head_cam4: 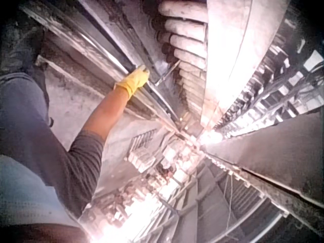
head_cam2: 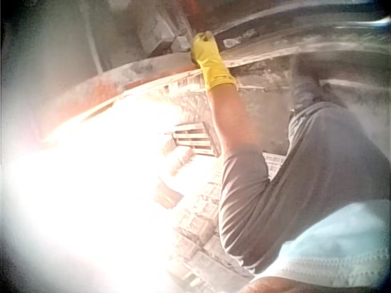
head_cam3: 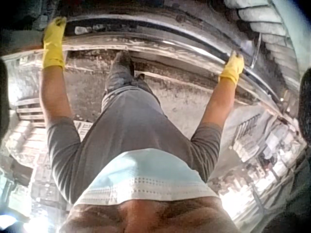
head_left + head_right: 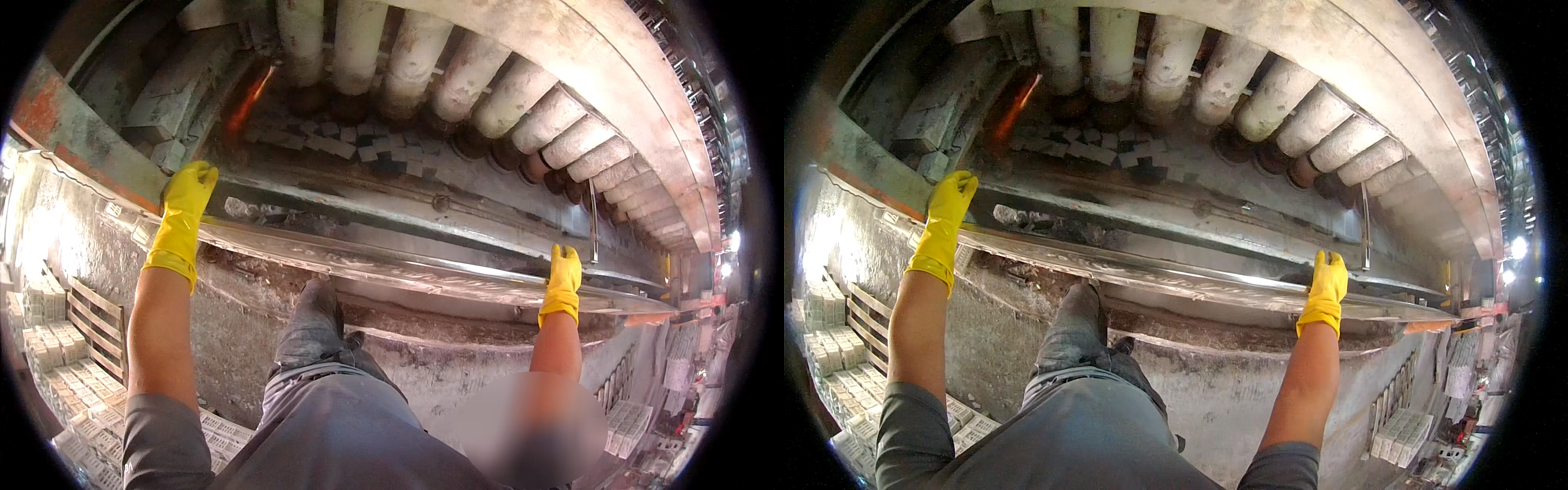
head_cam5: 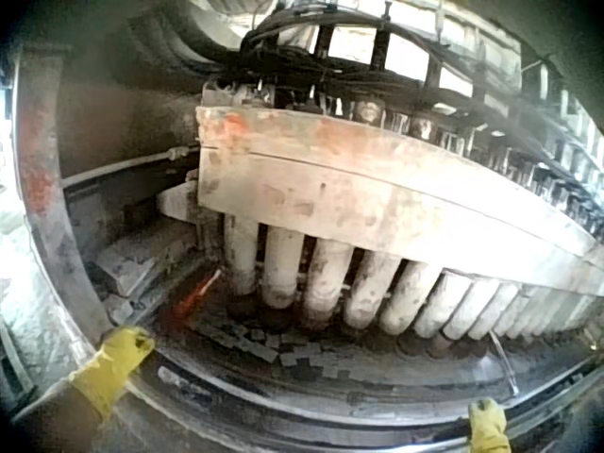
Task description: The person collects small square tiles from a conveyor belt and places them into a white plastic basket. The person then carries the basket to a stack of other baskets and sets it down before returning to the conveyor to continue collecting tiles.
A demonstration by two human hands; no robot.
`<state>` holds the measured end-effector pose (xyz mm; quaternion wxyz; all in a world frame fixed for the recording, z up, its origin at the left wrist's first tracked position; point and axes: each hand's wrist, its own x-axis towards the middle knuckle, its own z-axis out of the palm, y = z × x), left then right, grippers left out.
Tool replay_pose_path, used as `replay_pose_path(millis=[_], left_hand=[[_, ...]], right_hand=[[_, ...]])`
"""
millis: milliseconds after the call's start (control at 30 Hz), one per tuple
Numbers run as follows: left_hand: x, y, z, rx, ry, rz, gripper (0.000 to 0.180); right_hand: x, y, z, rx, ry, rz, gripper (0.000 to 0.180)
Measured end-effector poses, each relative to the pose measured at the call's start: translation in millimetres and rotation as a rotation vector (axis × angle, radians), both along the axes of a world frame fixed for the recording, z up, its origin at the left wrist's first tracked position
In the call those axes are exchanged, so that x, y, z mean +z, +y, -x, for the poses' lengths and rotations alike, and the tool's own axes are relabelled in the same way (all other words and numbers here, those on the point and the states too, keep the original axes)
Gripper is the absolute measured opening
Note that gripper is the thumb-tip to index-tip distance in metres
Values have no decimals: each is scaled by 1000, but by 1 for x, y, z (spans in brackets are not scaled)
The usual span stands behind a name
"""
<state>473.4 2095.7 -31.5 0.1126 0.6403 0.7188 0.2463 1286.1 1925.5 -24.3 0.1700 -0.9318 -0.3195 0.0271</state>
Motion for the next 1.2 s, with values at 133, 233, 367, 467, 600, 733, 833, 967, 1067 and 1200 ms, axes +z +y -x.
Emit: replay_pose_path(millis=[133,233,367,467,600,733,833,967,1067,1200], left_hand=[[-2,5,1,8,-32,-6,43],[0,7,1,10,7,6,43],[-2,12,9,1,35,0,43],[-8,16,15,-30,17,-24,43],[-13,20,17,-26,69,-67,41],[-2,21,9,-14,69,-30,40],[-1,24,9,-30,67,-36,40],[2,25,11,-23,119,-28,40],[6,26,8,-15,121,-23,40],[5,32,-2,-24,115,-50,41]], right_hand=[[-14,1,-17,17,-8,-34,58],[-14,1,-18,27,-16,-27,58],[0,8,-1,20,-16,-2,58],[-2,11,-5,34,-34,4,59],[-1,17,-3,33,-78,34,62],[6,18,1,40,-65,44,63],[6,19,0,24,-41,29,62],[9,26,6,59,-77,57,61],[-5,29,-6,60,-83,31,61],[-24,18,-39,121,-226,45,58]])
